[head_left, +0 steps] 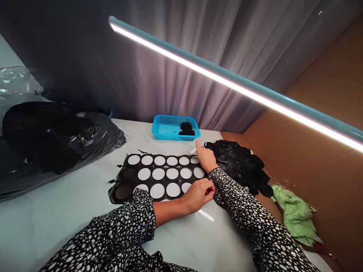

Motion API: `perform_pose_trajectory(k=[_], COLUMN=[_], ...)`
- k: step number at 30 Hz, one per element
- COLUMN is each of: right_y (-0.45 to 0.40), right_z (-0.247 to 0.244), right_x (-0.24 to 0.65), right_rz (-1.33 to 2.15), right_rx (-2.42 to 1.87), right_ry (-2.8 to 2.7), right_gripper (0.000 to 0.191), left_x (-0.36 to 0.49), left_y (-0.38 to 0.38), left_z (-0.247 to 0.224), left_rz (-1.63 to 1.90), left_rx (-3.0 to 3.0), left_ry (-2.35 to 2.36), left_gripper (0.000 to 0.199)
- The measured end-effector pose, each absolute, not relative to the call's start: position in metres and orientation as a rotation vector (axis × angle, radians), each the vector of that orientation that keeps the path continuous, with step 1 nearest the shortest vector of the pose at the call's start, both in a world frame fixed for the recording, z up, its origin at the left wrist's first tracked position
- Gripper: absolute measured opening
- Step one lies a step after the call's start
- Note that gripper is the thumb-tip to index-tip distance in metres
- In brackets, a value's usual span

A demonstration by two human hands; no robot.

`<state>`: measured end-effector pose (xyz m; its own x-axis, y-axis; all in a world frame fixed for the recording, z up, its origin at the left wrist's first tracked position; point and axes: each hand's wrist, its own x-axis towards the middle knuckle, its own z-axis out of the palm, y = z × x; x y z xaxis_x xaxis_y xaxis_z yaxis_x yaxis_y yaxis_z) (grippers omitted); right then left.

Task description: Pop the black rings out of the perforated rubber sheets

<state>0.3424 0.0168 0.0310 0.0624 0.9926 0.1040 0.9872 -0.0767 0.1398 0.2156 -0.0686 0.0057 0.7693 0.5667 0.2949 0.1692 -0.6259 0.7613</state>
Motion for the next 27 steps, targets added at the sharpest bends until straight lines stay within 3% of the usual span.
perform_pose_trajectory(k=[6,10,12,15,17,19,22,27], right_y=[0.012,-0.019,-0.04,-0.062,-0.063,-0.053,-0.029,-0.005], right_z=[0.038,0.046,0.057,0.075,0.08,0.075,0.052,0.021], right_x=[0.382,0.403,0.4,0.357,0.306,0.248,0.179,0.151], right_rz=[0.337,0.306,0.085,-0.715,-1.288,-1.598,-1.569,-1.53], right_rx=[2.392,2.729,2.969,3.183,2.901,2.364,1.916,1.856], right_ry=[2.142,2.476,2.596,2.722,2.829,2.901,3.018,2.962], right_gripper=[0.018,0.016,0.019,0.017,0.017,0.017,0.012,0.007], left_x=[0.228,0.153,0.094,0.008,-0.032,-0.054,-0.063,-0.064], left_y=[-0.082,-0.097,-0.094,-0.076,-0.065,-0.061,-0.063,-0.066], left_z=[0.021,0.048,0.052,0.04,0.027,0.014,0.005,0.008], left_rz=[0.603,0.537,0.56,0.674,0.706,0.677,0.58,0.516], left_rx=[2.355,2.655,2.689,2.669,2.711,2.8,2.877,2.885], left_ry=[0.516,0.284,0.397,0.868,1.066,1.094,1.065,1.038], left_gripper=[0.012,0.016,0.016,0.023,0.025,0.028,0.034,0.035])
